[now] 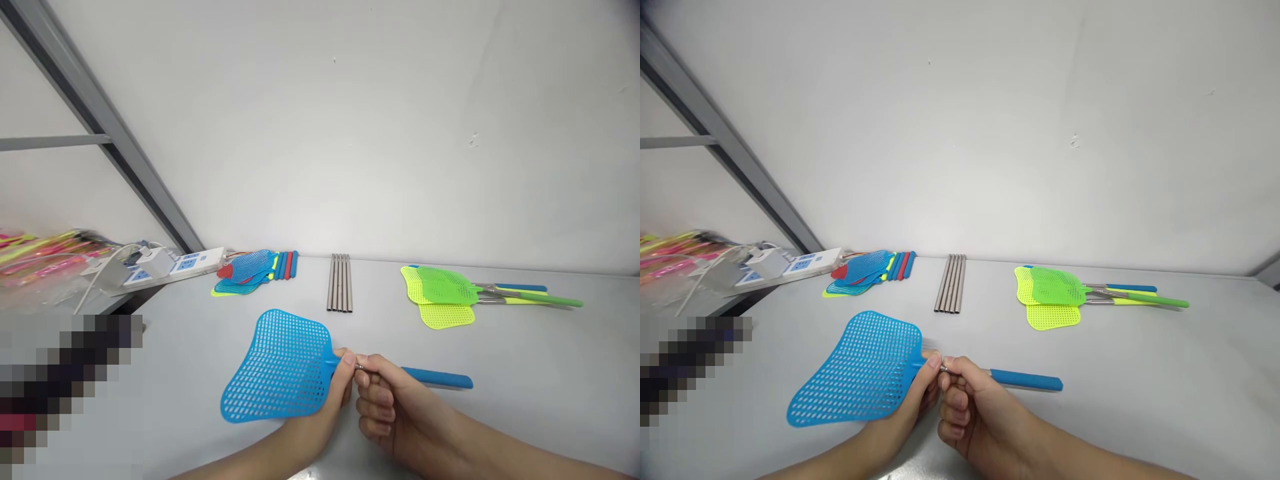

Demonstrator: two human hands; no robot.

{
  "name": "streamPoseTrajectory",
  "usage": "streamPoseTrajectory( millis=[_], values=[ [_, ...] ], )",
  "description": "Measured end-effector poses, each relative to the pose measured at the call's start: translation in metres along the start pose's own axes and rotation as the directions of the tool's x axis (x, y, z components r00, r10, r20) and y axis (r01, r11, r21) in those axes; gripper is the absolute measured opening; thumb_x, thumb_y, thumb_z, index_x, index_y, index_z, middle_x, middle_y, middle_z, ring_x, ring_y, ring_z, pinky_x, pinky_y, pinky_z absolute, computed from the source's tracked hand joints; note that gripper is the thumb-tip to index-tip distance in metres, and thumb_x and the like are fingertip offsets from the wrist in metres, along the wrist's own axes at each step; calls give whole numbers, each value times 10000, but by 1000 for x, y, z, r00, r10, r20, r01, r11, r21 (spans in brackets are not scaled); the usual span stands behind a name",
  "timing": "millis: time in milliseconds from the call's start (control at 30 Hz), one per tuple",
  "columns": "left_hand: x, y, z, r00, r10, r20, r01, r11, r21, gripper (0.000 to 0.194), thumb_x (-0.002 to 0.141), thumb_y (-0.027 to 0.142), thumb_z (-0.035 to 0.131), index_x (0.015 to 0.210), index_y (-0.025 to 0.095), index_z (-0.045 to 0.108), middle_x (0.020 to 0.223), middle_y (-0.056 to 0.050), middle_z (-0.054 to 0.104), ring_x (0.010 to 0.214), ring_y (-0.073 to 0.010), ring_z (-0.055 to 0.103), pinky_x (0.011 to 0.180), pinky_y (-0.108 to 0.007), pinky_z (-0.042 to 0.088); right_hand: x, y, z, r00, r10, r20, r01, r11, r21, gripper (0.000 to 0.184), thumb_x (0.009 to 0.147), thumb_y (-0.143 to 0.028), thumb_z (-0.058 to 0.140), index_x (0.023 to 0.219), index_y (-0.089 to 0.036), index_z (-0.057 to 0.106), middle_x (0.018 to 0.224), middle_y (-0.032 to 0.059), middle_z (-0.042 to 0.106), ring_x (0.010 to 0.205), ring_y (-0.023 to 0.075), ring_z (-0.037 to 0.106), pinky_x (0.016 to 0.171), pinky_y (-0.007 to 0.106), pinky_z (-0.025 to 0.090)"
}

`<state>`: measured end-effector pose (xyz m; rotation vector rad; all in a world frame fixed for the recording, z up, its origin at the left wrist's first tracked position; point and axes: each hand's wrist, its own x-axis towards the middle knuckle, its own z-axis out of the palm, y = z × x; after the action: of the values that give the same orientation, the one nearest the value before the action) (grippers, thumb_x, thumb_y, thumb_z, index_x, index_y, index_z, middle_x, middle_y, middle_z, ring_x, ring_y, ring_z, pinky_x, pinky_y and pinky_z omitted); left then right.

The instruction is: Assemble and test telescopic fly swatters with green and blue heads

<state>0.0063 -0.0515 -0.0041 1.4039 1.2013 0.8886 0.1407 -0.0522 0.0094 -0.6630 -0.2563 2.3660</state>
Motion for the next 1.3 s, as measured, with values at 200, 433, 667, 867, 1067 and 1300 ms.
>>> streamPoseTrajectory(
  millis=[200,433,667,867,1067,1300],
  values=[
    [1,-3,7,996,-80,-31,72,974,-217,419,823,511,421,572,177,392,541,45,329,528,-97,329,531,-215,315,5,0,-4,989,-141,-41,128,963,-239,296,804,-324,497,565,-150,488,434,-73,298,436,69,203,465,205,215],
    [2,8,6,993,-108,54,121,902,-415,483,832,507,414,500,180,285,448,72,239,428,-69,185,429,-221,180,9,-3,-7,931,-364,32,318,763,-563,338,823,-330,448,529,-162,450,480,-46,339,492,93,294,515,233,245],
    [8,3,5,984,-177,32,171,866,-470,492,820,510,433,498,182,256,433,80,215,420,-64,165,431,-221,173,14,-6,-11,919,-394,-3,308,722,-619,331,807,-375,483,556,-159,489,461,-55,329,475,89,274,488,239,201],
    [11,4,5,976,-205,71,211,820,-532,451,789,511,480,538,183,299,439,94,211,411,-58,127,413,-213,137,18,-10,-12,907,-420,-20,308,696,-649,340,797,-375,492,536,-156,500,427,-55,337,455,85,272,477,246,176],
    [14,2,5,981,-184,53,185,840,-510,487,797,511,467,509,186,246,420,90,209,399,-53,146,416,-216,143,20,-11,-14,904,-426,-38,307,707,-637,356,781,-398,507,520,-156,492,404,-58,339,453,83,268,485,247,181],
    [15,5,5,982,-179,57,184,854,-487,486,808,498,454,496,190,243,416,88,212,395,-57,150,423,-227,143,21,-11,-16,899,-437,-38,330,731,-597,331,787,-359,496,527,-154,488,388,-68,313,442,81,244,487,252,184]
  ],
)
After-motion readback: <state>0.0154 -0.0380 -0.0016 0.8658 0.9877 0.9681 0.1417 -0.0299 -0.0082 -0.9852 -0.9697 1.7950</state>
